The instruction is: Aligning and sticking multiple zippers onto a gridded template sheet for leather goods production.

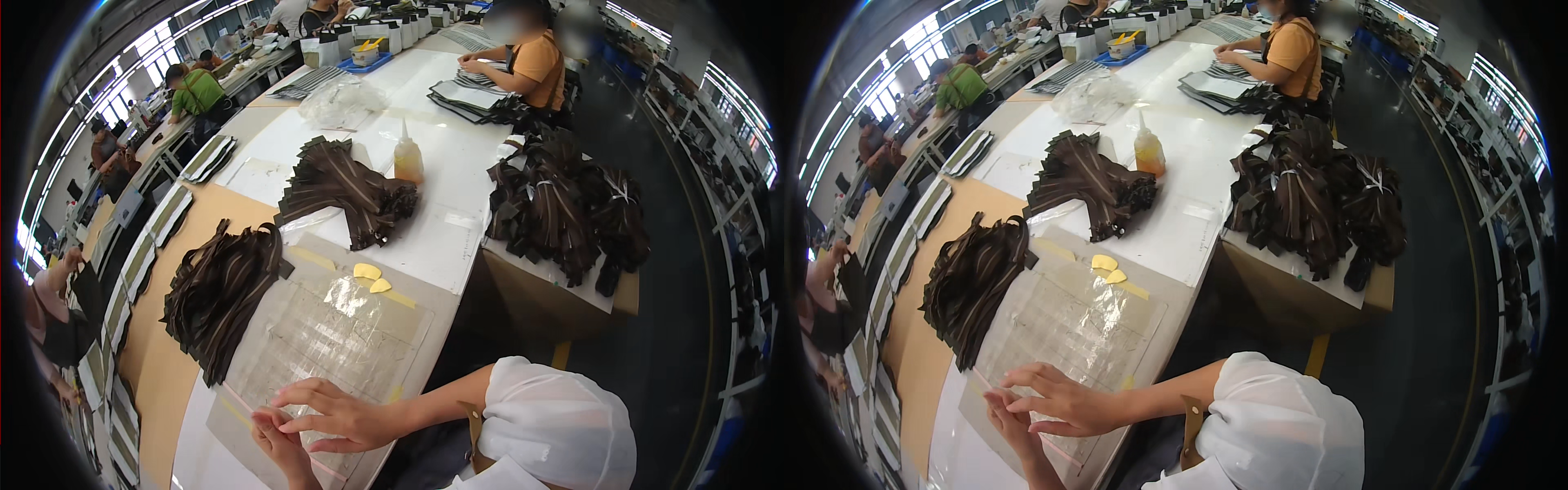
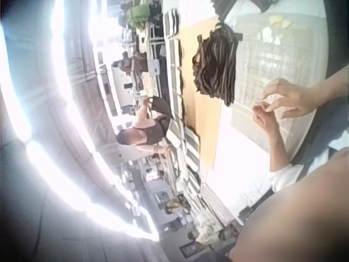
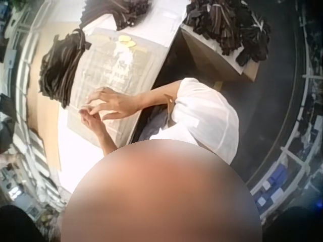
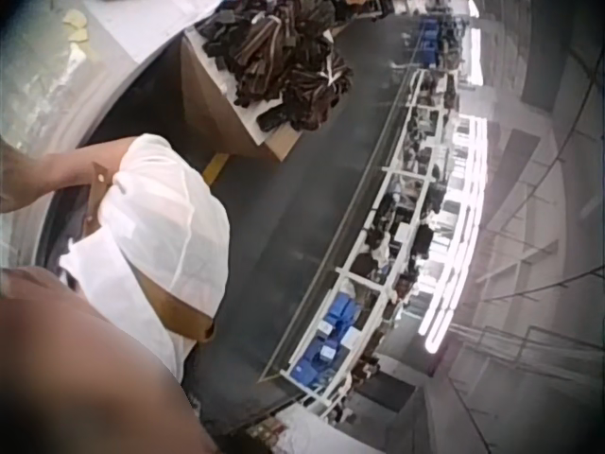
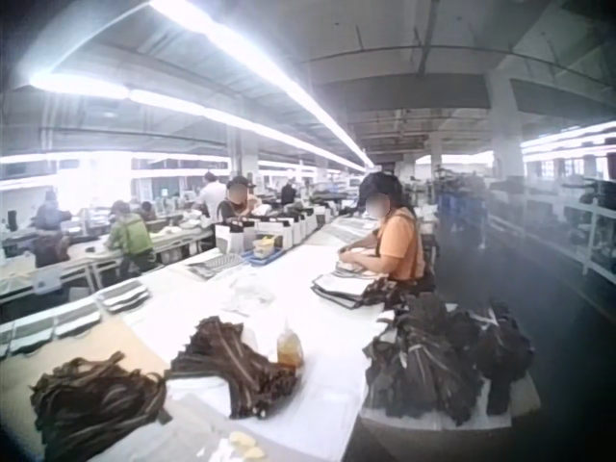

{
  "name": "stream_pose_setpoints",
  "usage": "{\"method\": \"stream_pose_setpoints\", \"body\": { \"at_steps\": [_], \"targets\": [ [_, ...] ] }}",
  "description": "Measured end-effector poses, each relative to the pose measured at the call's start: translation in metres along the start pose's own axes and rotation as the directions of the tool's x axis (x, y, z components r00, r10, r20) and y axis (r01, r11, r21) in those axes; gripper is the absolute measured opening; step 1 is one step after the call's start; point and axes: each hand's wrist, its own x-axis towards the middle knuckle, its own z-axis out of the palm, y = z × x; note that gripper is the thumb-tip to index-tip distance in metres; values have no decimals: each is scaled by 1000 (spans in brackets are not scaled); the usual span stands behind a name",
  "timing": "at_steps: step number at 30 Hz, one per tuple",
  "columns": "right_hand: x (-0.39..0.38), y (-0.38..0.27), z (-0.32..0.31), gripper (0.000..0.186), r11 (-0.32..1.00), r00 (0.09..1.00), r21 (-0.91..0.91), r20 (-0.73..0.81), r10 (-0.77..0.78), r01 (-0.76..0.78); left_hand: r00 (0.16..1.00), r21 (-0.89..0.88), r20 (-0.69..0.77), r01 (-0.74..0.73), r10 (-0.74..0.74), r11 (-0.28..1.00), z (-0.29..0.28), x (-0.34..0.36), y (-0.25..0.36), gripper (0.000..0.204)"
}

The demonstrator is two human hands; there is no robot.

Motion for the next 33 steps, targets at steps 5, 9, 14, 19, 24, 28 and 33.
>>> {"method": "stream_pose_setpoints", "body": {
  "at_steps": [5, 9, 14, 19, 24, 28, 33],
  "targets": [
    [-3, 2, 3, 43, 1000, 1000, -1, 5, 8, -8, 992, 150, -114, 64, -47, 987, 29, 8, 13, 38],
    [-1, 1, 4, 42, 1000, 1000, 5, -8, 11, -11, 999, 155, 35, 31, -37, 987, 14, -1, 9, 37],
    [-3, 1, 5, 45, 999, 999, 14, 13, 31, -31, 997, 135, 27, 74, -79, 988, 10, -3, 3, 40],
    [-1, 3, 4, 48, 998, 998, -30, 6, 57, -57, 984, -119, 102, 155, -143, 981, 18, -1, 7, 72],
    [3, 25, -7, 39, 966, 999, -259, -37, -6, -4, 931, -82, 331, 188, -151, 979, 19, -4, 13, 93],
    [5, 23, -29, 30, 964, 998, -266, -46, -32, 19, 889, 60, 416, 180, -189, 982, 32, -10, 15, 94],
    [10, 42, -75, 13, 956, 929, -164, -323, 180, -242, 875, 175, 458, 81, -154, 981, 28, 0, 21, 97]
  ]
}}
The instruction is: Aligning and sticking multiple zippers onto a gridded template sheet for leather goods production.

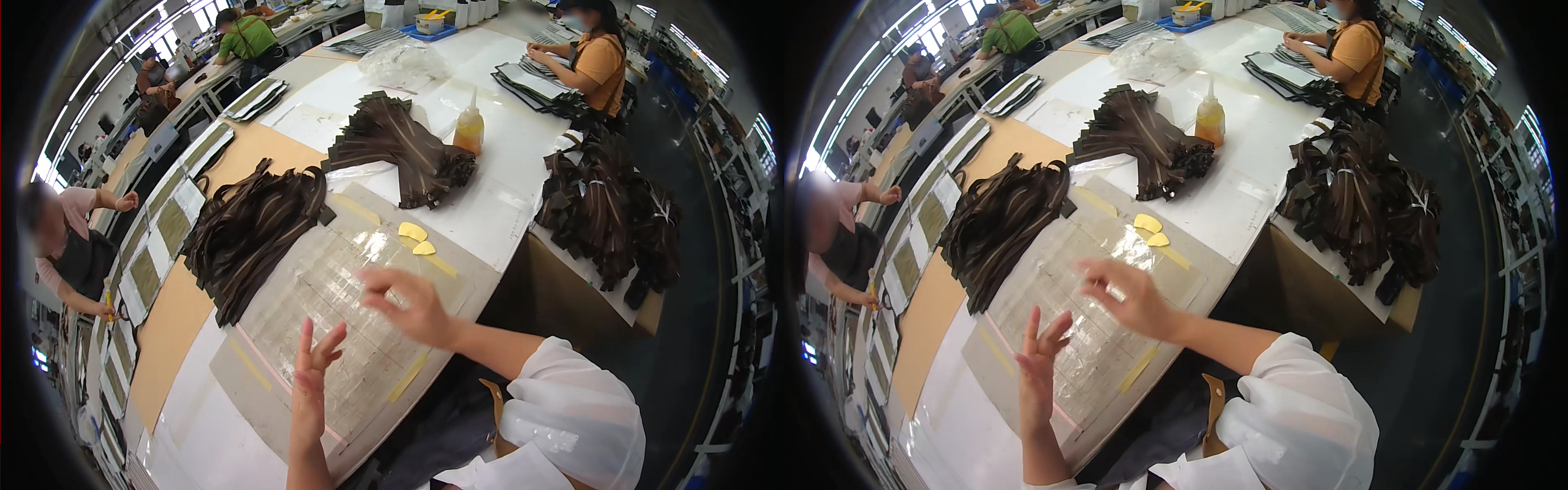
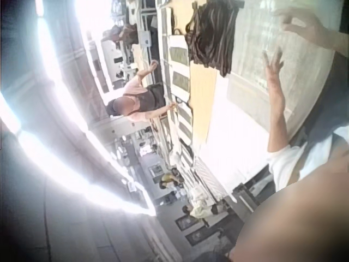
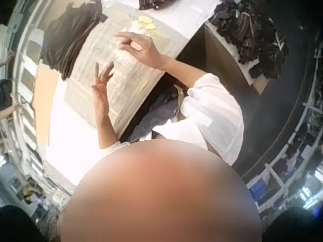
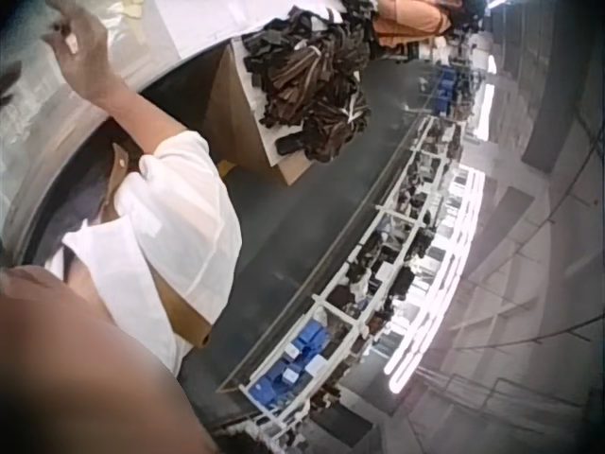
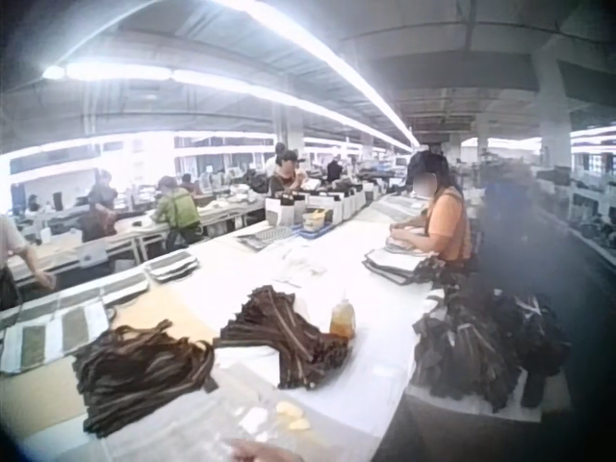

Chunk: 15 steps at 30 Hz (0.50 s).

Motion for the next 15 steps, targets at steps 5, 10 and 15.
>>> {"method": "stream_pose_setpoints", "body": {
  "at_steps": [5, 10, 15],
  "targets": [
    [19, 65, -90, 9, 913, 947, -296, -238, 215, -281, 997, 50, -77, -14, 17, 999, -17, -2, 1, 86],
    [14, 131, -175, 12, 701, 950, -657, -296, 96, -276, 992, 81, -127, -8, 18, 997, -19, 1, 2, 77],
    [16, 152, -192, 36, 759, 922, -565, -369, 119, -324, 984, 87, -178, -3, 19, 996, -26, 5, 0, 76]
  ]
}}
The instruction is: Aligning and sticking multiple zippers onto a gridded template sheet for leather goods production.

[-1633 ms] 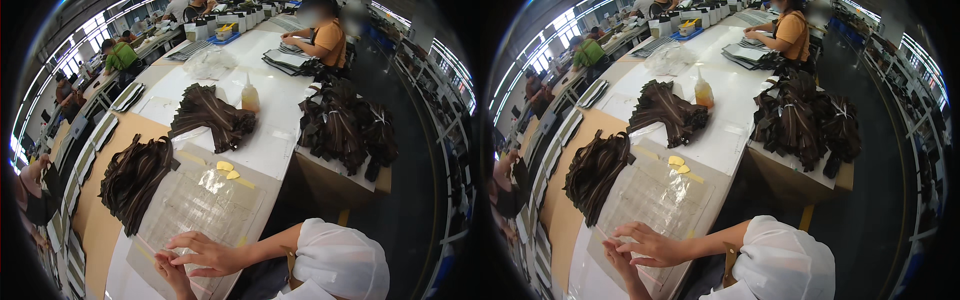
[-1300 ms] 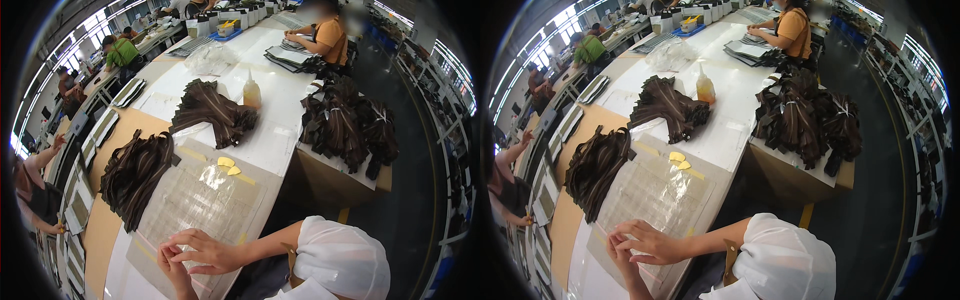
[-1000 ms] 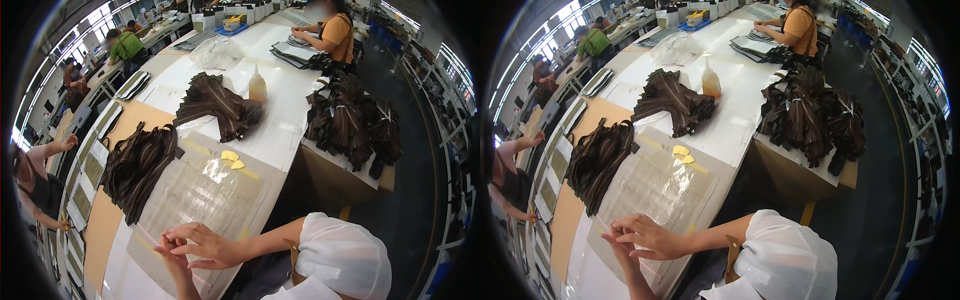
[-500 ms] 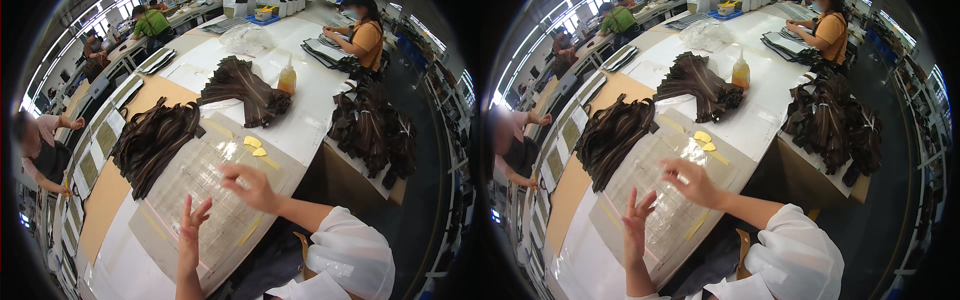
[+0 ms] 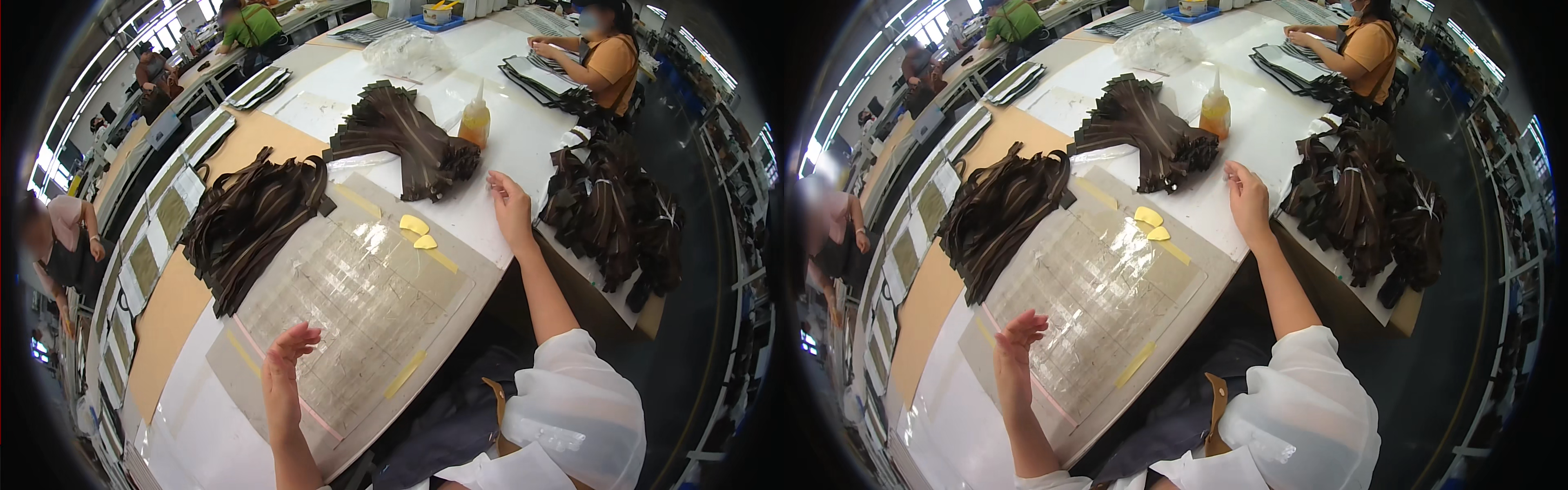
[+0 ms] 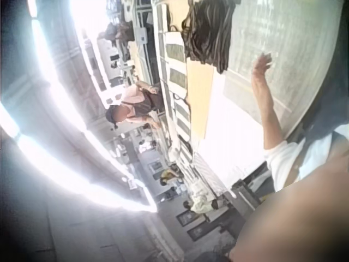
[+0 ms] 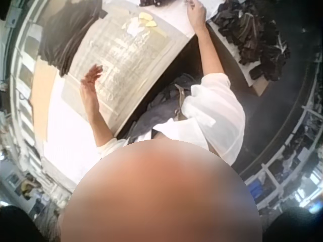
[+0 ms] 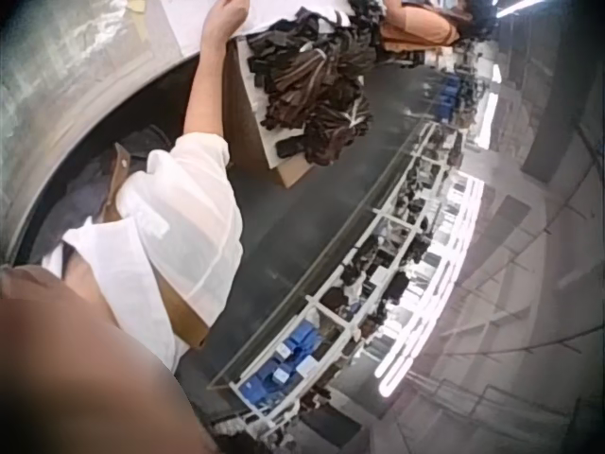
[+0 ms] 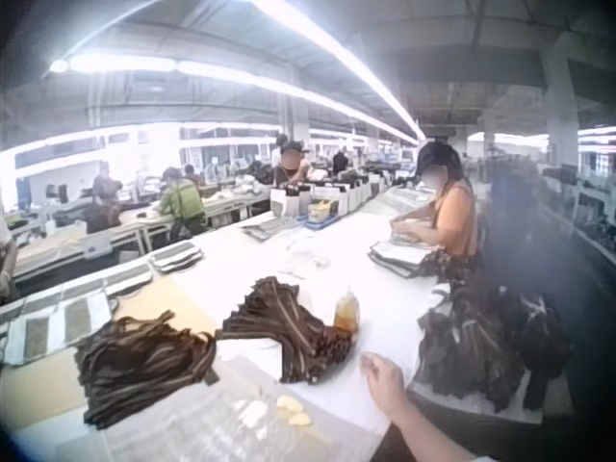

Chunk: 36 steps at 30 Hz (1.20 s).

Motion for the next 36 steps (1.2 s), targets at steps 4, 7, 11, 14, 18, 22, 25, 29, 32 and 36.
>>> {"method": "stream_pose_setpoints", "body": {
  "at_steps": [4, 7, 11, 14, 18, 22, 25, 29, 32, 36],
  "targets": [
    [3, -18, 1, 36, 974, 961, -66, 160, 227, -219, 998, 15, -64, -17, 18, 1000, -12, 1, 0, 68],
    [8, -7, 5, 38, 997, 1000, 74, -15, -6, 7, 995, 45, -98, -12, 16, 999, -18, 4, 4, 69],
    [6, -20, 13, 34, 999, 999, 31, -47, 22, -21, 987, 96, -158, -13, 28, 995, -41, 7, 13, 56],
    [-1, -15, 7, 24, 1000, 1000, 7, -9, 28, -28, 981, 379, -178, 146, -83, 914, -67, 36, 7, 38],
    [-3, -19, 7, 16, 993, 993, -11, -5, -115, 115, 896, 460, -353, -85, 270, 884, -89, 90, -26, 23],
    [-2, -23, 12, 15, 991, 993, 75, 39, -116, 113, 871, 588, -377, -39, 316, 808, -136, 145, -73, 27],
    [-3, -22, 14, 16, 992, 995, 99, 54, -83, 77, 904, 671, -321, 6, 283, 742, -142, 184, -84, 26],
    [-4, -16, 15, 18, 991, 995, 130, 90, -52, 40, 832, 836, -188, -143, 521, 530, -105, 230, -79, 17],
    [-4, -16, 9, 19, 991, 994, 135, 105, -33, 19, 860, 851, -126, -162, 495, 499, -51, 255, -72, 14],
    [-4, -18, 10, 20, 986, 990, 159, 142, 18, -41, 856, 981, 39, -130, 515, 141, -2, 267, -81, 29]
  ]
}}
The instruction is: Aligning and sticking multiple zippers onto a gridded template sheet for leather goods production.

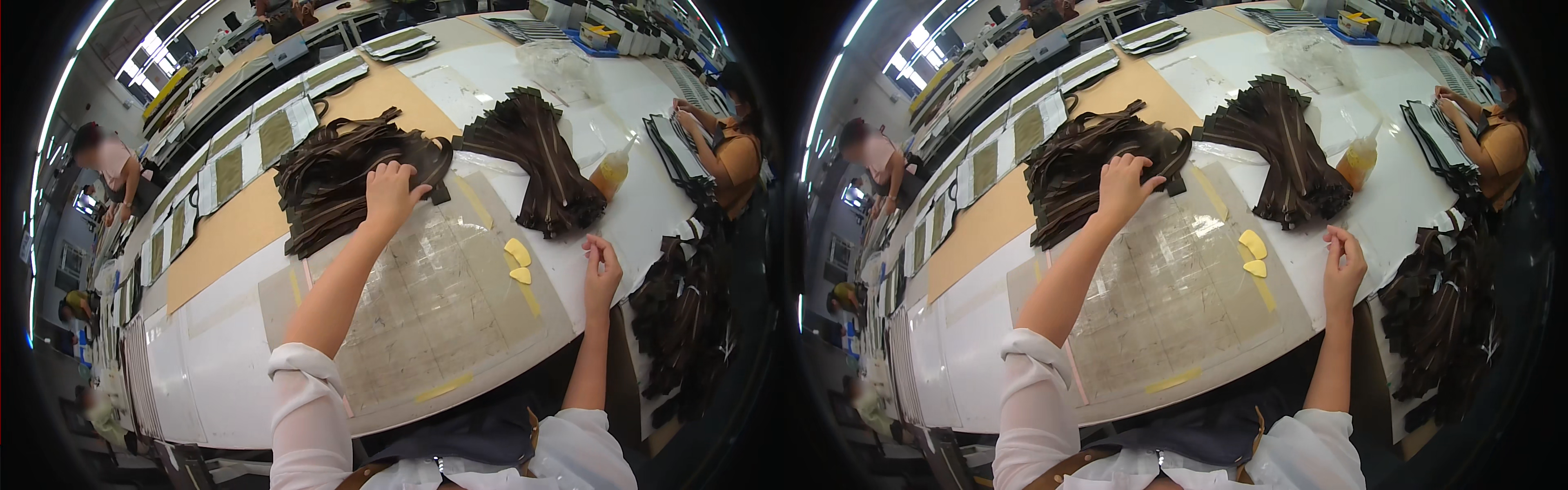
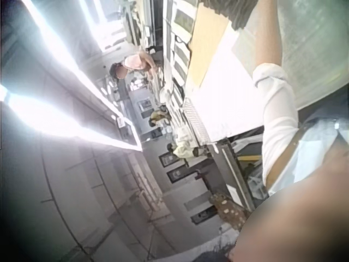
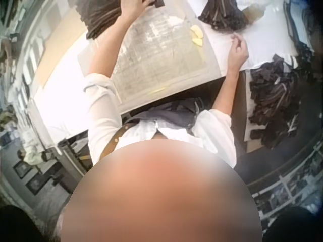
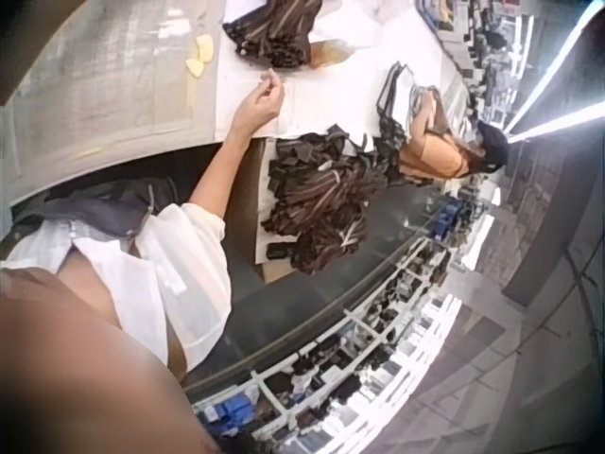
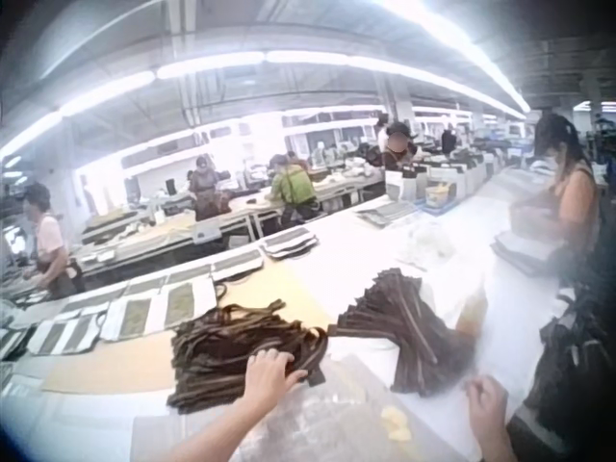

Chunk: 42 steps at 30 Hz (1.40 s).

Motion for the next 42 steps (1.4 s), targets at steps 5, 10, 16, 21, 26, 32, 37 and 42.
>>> {"method": "stream_pose_setpoints", "body": {
  "at_steps": [5, 10, 16, 21, 26, 32, 37, 42],
  "targets": [
    [-1, -10, 5, 19, 997, 998, 55, 34, 54, -55, 998, 21, 57, 15, -16, 1000, 5, 7, -5, 30],
    [3, -24, 3, 22, 994, 993, -14, -29, -113, 113, 952, -555, 175, 306, -251, 773, -38, 25, 26, 26],
    [6, -163, 41, 67, 861, 820, 159, 264, -508, 483, 971, -780, 240, 199, -11, 594, -133, 2, 115, 24],
    [25, -194, 59, 38, 732, 727, 249, 131, -674, 634, 984, -687, -169, -158, 55, 710, -154, -23, 123, 39],
    [20, -239, 47, 30, 669, 712, 567, 194, -675, 480, 991, -953, 99, 67, 96, 294, -159, -48, 92, 39],
    [36, -244, 12, 23, 646, 926, 763, 219, -307, 34, 768, -825, 565, 519, 300, 226, -182, -95, 47, 40],
    [11, -239, 28, 21, 710, 844, 696, 441, -306, -107, 790, -880, 441, 475, 425, 31, -163, -130, 88, 78],
    [23, -222, 26, 20, 861, 864, 455, 315, -393, 226, 597, -660, 636, 749, 489, -56, -175, -150, 98, 63]
  ]
}}
